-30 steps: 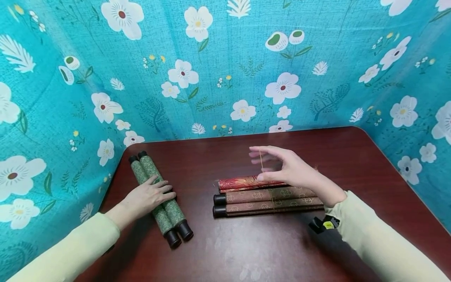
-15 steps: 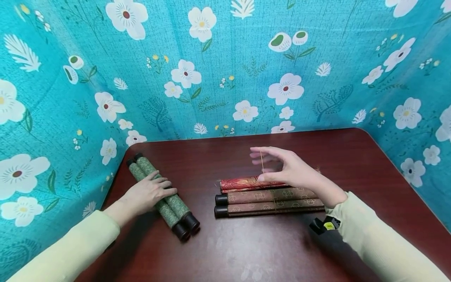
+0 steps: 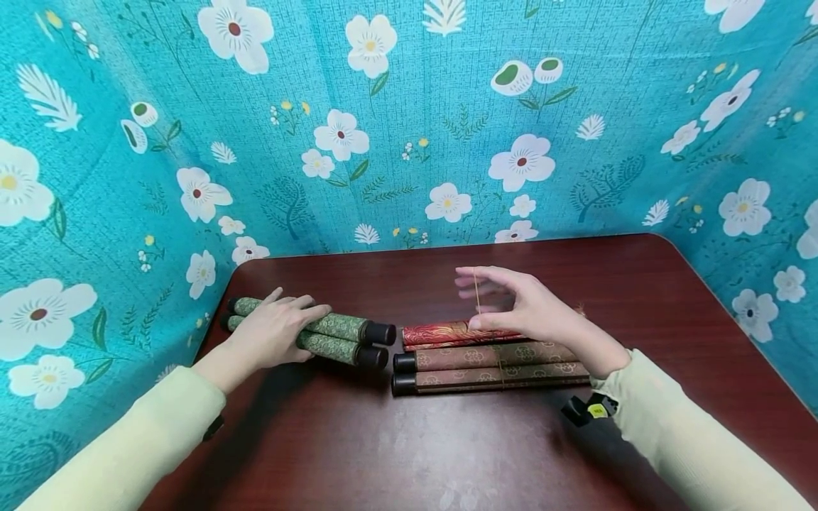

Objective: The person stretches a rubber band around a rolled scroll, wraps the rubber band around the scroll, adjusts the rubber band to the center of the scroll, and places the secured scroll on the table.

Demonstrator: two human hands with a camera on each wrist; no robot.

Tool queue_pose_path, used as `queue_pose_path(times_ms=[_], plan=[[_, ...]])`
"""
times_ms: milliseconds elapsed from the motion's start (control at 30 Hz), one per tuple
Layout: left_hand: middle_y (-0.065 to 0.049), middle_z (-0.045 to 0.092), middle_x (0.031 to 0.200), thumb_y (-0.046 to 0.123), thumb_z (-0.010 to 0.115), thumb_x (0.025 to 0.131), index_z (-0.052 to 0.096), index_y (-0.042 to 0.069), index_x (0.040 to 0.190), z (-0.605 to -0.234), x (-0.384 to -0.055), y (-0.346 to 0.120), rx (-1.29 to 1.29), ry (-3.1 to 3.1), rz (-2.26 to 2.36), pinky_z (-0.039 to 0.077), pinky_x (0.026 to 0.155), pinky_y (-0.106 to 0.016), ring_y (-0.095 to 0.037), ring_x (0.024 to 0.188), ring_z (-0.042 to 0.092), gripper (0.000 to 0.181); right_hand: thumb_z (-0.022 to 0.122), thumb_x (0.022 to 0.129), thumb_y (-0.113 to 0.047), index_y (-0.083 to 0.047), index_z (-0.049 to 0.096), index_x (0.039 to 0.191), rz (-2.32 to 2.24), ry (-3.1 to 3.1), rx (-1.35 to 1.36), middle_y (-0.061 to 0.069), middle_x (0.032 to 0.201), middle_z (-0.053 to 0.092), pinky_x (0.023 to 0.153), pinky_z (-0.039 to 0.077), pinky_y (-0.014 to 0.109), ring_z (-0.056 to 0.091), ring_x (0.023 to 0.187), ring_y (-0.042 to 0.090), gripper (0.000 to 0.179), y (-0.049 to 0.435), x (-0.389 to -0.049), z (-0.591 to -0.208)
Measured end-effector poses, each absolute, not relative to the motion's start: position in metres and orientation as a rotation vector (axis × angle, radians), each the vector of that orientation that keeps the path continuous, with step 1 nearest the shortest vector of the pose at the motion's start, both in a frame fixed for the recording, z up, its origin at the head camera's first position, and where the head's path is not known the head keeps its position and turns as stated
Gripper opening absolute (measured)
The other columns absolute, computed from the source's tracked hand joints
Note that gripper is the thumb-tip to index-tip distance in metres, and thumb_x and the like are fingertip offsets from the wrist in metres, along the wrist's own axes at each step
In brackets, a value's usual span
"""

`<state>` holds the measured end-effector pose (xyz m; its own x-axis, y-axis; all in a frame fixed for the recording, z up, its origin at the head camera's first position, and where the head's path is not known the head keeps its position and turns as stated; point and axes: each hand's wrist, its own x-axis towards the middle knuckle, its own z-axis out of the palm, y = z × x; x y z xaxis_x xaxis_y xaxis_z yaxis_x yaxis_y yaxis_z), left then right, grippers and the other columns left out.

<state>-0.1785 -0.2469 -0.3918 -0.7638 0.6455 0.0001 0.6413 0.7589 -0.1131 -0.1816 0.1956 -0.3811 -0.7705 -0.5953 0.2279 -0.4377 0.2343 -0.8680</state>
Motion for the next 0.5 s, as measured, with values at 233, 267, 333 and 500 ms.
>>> queue_pose_path(times_ms=[233,267,333,500], plan=[[-0.013,0.066,0.113,0.039,0.099,0.073,0.067,0.010,0.140,-0.380,-0.181,-0.230,-0.999,-2.864,0.086,0.047,0.104,-0.072,-0.032,0.100,0.071,0.079,0.086,0.091,-0.008,-0.011,0.053,0.157,-1.569,2.370,-0.970,0.011,0.144,0.067,0.096,0.061,0.039,0.067,0.128,0.038,0.074,0.196,-0.182,-0.382],[-0.013,0.065,0.112,0.039,0.099,0.073,0.067,0.010,0.139,-0.378,-0.181,-0.227,-0.991,-2.850,0.077,0.049,0.103,-0.071,-0.032,0.099,0.070,0.079,0.086,0.090,-0.008,-0.012,0.054,0.157,-1.566,2.378,-0.966,0.011,0.144,0.067,0.096,0.061,0.039,0.067,0.128,0.036,0.074,0.196,-0.181,-0.381],[-0.013,0.064,0.110,0.041,0.099,0.072,0.067,0.010,0.138,-0.374,-0.181,-0.221,-0.971,-2.828,0.064,0.054,0.097,-0.064,-0.031,0.092,0.068,0.080,0.087,0.090,-0.008,-0.012,0.054,0.156,-1.563,2.393,-0.963,0.010,0.143,0.067,0.096,0.061,0.040,0.068,0.128,0.033,0.074,0.196,-0.181,-0.382],[-0.015,0.062,0.109,0.039,0.098,0.074,0.065,0.008,0.141,-0.361,-0.179,-0.204,-0.891,-2.833,0.009,0.059,0.077,-0.050,-0.031,0.081,0.063,0.080,0.089,0.089,-0.009,-0.013,0.056,0.154,-1.562,2.431,-0.967,0.008,0.141,0.068,0.095,0.061,0.039,0.069,0.126,0.027,0.073,0.194,-0.182,-0.384]])
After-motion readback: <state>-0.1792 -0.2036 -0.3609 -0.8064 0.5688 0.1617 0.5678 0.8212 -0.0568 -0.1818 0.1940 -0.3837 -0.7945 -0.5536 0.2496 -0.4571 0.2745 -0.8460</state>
